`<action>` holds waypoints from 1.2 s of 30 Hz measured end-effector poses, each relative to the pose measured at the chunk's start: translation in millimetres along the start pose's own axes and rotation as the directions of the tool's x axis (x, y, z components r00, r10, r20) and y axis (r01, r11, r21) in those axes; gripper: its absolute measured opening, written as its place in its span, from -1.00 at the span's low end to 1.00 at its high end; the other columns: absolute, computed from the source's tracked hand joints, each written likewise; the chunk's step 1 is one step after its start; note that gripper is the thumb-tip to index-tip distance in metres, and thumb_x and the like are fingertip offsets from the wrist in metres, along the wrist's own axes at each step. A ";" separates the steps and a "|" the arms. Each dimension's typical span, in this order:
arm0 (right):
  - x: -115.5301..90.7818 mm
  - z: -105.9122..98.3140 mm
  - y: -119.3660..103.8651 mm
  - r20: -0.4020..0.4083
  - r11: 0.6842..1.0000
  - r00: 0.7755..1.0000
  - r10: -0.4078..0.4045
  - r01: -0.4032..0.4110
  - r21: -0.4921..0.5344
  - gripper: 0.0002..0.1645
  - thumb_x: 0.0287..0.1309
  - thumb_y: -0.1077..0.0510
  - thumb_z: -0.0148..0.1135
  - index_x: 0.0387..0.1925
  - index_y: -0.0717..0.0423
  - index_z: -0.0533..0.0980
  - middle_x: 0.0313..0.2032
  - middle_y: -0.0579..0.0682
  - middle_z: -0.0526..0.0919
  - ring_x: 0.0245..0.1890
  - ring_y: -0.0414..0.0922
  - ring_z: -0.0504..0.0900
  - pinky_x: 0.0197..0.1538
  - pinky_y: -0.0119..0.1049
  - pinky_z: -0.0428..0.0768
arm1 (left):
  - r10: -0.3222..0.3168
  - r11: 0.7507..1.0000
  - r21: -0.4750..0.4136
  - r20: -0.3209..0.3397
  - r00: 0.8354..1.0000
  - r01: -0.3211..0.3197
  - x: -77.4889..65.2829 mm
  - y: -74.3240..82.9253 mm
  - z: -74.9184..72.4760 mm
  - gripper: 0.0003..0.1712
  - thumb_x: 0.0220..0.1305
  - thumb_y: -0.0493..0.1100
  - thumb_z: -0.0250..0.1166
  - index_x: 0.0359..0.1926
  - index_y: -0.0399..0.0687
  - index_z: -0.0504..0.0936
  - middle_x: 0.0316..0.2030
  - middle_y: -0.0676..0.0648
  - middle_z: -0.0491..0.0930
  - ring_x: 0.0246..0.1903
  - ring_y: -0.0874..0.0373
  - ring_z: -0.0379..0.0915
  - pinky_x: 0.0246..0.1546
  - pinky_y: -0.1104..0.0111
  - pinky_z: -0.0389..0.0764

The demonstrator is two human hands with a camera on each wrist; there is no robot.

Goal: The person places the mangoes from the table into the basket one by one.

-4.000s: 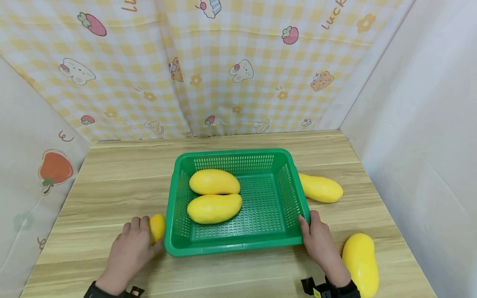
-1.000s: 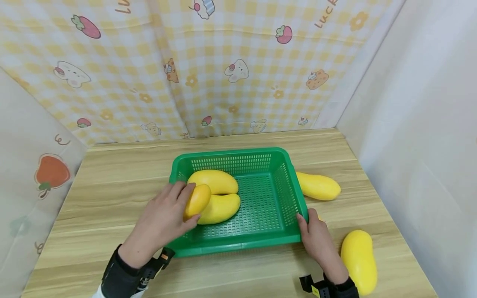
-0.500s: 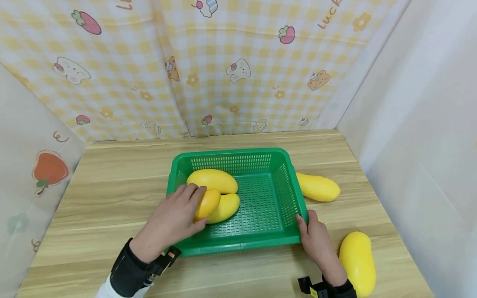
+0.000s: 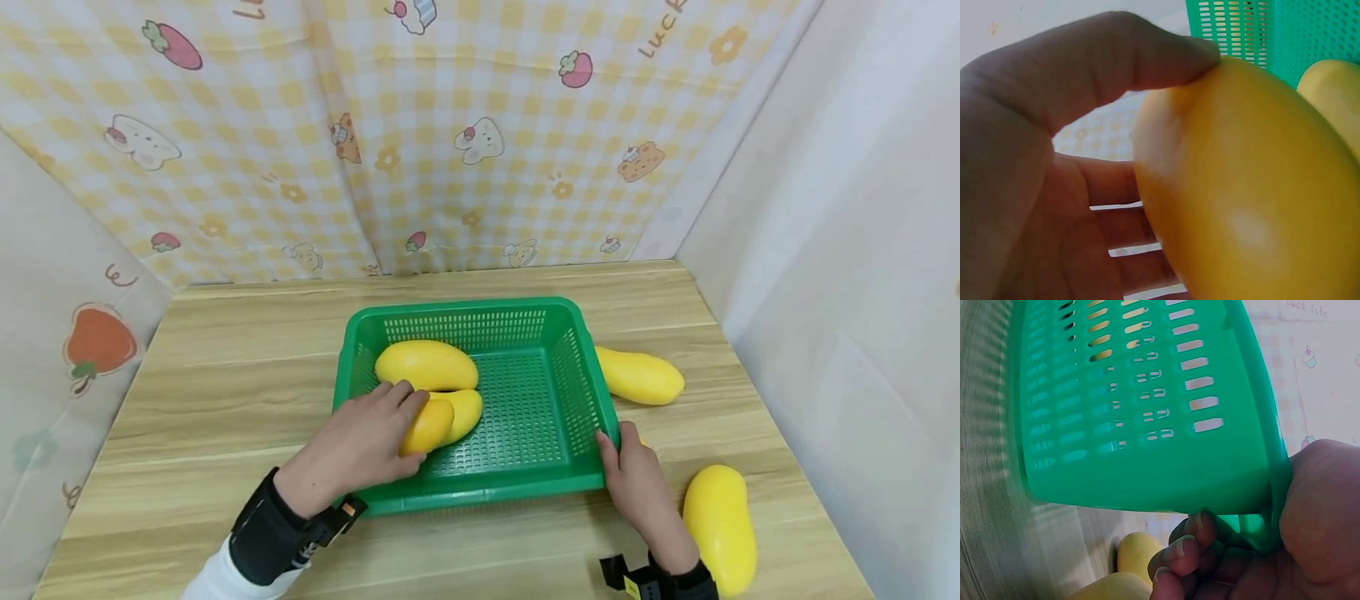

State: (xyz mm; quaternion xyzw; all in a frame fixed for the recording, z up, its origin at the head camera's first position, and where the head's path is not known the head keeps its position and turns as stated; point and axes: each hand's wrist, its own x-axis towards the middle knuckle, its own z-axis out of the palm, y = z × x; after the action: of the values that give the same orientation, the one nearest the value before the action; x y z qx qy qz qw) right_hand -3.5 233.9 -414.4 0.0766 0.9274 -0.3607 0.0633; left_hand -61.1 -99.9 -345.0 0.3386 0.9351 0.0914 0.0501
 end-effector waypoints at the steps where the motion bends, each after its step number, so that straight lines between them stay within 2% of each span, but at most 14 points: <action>1: 0.1 0.2 0.1 0.000 1.000 1.000 0.000 0.000 0.000 -0.66 0.46 0.08 -0.11 -0.10 0.36 0.26 -0.52 0.05 0.40 -0.58 -0.11 0.38 -0.53 -0.31 0.39 | -0.003 1.000 -0.010 0.016 1.000 0.003 0.3 0.3 0.3 -0.26 -0.02 0.07 0.43 0.11 -0.29 0.50 -0.12 -0.14 0.50 -0.20 0.00 0.43 -0.29 0.19 0.55; 7: 0.2 0.6 0.3 -0.001 1.000 1.000 0.002 -0.002 -0.002 -0.67 0.46 0.09 -0.11 -0.10 0.36 0.26 -0.53 0.05 0.38 -0.58 -0.11 0.38 -0.54 -0.31 0.39 | 0.005 0.998 -0.063 0.087 0.996 0.000 3.3 1.8 3.8 -0.28 -0.04 0.04 0.43 0.12 -0.24 0.51 -0.10 -0.09 0.50 -0.19 0.07 0.39 -0.36 0.25 0.50; 14: 0.4 1.5 1.0 -0.008 1.000 1.000 -0.009 0.009 -0.003 -0.68 0.46 0.10 -0.10 -0.11 0.36 0.27 -0.54 0.05 0.39 -0.59 -0.12 0.38 -0.54 -0.31 0.39 | 0.013 0.995 -0.104 0.151 0.989 0.003 5.6 4.5 8.8 -0.33 -0.06 -0.02 0.44 0.10 -0.18 0.52 -0.10 -0.05 0.48 -0.18 0.08 0.36 -0.39 0.23 0.46; 23: 1.1 1.4 0.3 -0.006 1.000 1.000 -0.005 0.006 0.005 -0.67 0.47 0.09 -0.11 -0.09 0.35 0.26 -0.52 0.06 0.41 -0.58 -0.11 0.39 -0.54 -0.31 0.40 | 0.039 0.994 -0.107 0.170 0.985 -0.021 6.4 6.0 15.2 -0.41 -0.11 -0.06 0.44 -0.02 -0.21 0.55 -0.22 -0.02 0.41 -0.30 0.12 0.28 -0.47 0.33 0.39; 30: 0.7 1.4 0.2 -0.008 1.000 1.000 -0.003 0.003 0.014 -0.65 0.47 0.07 -0.11 -0.08 0.35 0.27 -0.51 0.05 0.43 -0.57 -0.12 0.40 -0.53 -0.31 0.41 | 0.049 0.988 -0.154 0.246 0.968 -0.011 8.2 4.5 19.0 -0.44 -0.15 -0.14 0.42 -0.02 -0.18 0.58 -0.27 0.06 0.38 -0.34 0.16 0.26 -0.42 0.32 0.39; 36: 0.7 1.6 1.0 -0.010 1.000 1.000 -0.002 0.002 0.018 -0.65 0.47 0.06 -0.11 -0.09 0.34 0.28 -0.51 0.06 0.42 -0.57 -0.11 0.40 -0.53 -0.31 0.40 | 0.050 0.986 -0.166 0.275 0.960 -0.003 8.9 4.8 19.0 -0.39 -0.12 -0.14 0.44 0.05 -0.18 0.58 -0.17 0.03 0.43 -0.27 0.14 0.29 -0.37 0.28 0.44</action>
State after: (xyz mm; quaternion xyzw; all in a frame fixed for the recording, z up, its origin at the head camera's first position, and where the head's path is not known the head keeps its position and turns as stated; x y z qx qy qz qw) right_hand -3.9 233.5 -416.4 0.0779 0.9244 -0.3689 0.0574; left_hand -61.9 -88.0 -362.9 0.3553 0.9034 0.1203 0.2077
